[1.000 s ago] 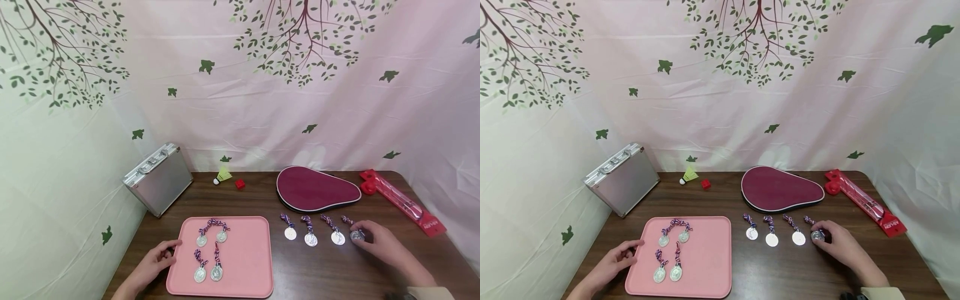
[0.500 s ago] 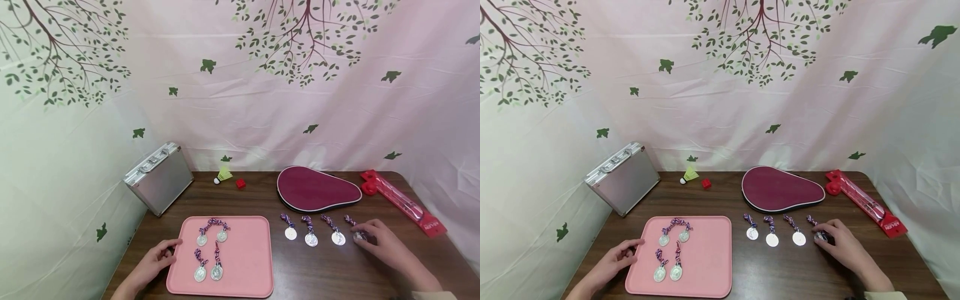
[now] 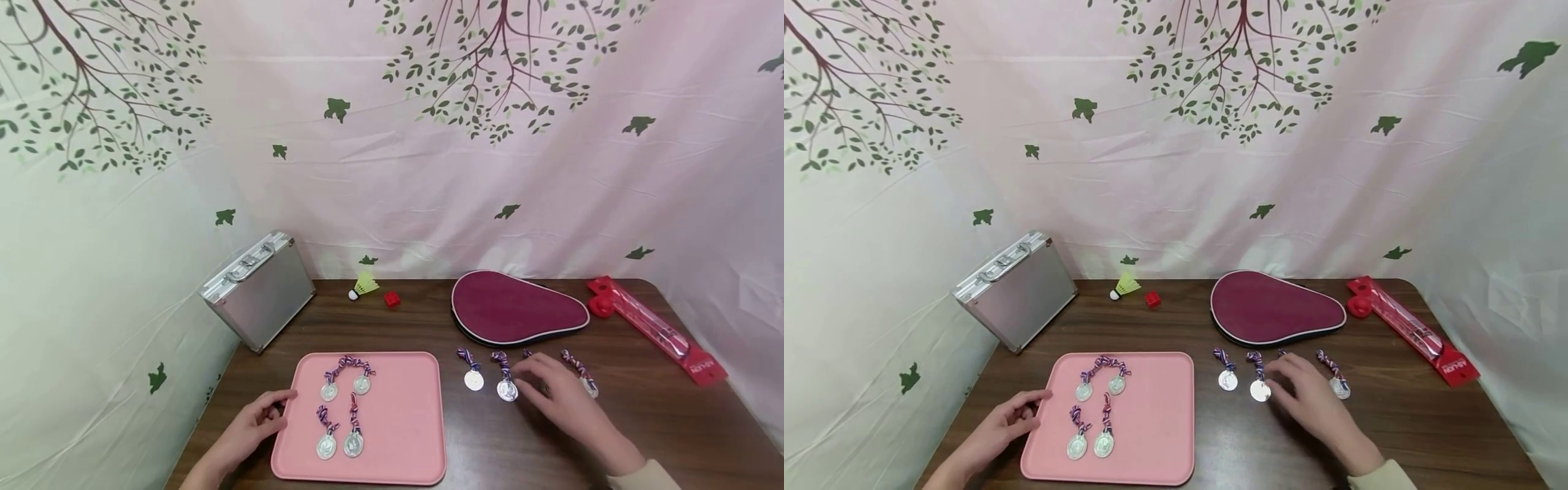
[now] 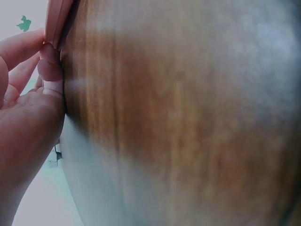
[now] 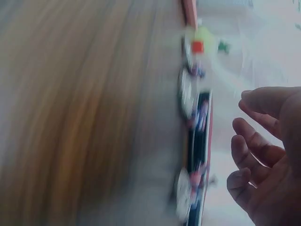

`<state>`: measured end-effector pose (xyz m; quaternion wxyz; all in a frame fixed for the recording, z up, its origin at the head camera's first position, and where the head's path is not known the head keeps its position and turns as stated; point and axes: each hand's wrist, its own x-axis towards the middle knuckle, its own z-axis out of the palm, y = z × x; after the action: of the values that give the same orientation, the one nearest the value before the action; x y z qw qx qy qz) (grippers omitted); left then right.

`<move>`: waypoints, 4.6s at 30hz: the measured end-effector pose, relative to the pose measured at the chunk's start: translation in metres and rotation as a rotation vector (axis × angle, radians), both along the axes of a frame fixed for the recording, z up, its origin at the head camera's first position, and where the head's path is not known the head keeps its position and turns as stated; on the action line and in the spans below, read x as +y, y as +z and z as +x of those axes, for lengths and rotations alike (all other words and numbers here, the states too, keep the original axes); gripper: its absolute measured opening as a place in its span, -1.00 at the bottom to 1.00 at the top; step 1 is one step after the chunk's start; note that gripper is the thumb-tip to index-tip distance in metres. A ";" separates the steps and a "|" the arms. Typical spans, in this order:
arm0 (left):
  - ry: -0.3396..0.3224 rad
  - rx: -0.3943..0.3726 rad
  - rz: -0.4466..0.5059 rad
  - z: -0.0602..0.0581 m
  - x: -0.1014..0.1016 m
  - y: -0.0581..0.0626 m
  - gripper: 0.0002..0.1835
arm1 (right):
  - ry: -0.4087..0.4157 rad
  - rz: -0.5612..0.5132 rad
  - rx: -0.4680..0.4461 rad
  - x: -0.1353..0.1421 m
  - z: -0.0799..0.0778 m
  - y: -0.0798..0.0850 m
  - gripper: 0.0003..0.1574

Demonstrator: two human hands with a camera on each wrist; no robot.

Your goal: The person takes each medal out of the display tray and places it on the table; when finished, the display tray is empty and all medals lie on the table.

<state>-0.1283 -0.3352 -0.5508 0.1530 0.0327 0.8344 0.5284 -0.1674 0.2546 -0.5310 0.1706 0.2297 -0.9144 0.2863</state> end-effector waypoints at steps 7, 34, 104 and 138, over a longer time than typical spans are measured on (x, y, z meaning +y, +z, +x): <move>0.000 0.018 0.008 -0.003 0.003 -0.002 -0.51 | 0.200 -0.034 0.070 -0.054 -0.003 0.000 -0.69; -0.011 0.051 0.026 -0.004 0.006 -0.009 -0.50 | 0.580 0.279 0.080 -0.221 0.031 -0.010 -0.55; 0.026 -0.009 -0.009 -0.004 0.008 -0.008 -0.49 | 0.582 0.047 -0.200 -0.237 0.026 -0.018 -0.64; 0.034 -0.010 -0.028 -0.003 0.010 -0.003 -0.51 | 0.388 -0.026 -0.165 -0.066 0.019 -0.021 -0.57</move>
<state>-0.1312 -0.3257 -0.5538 0.1486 0.0138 0.8413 0.5195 -0.1480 0.1882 -0.5521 0.0399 0.3749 -0.8601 0.3436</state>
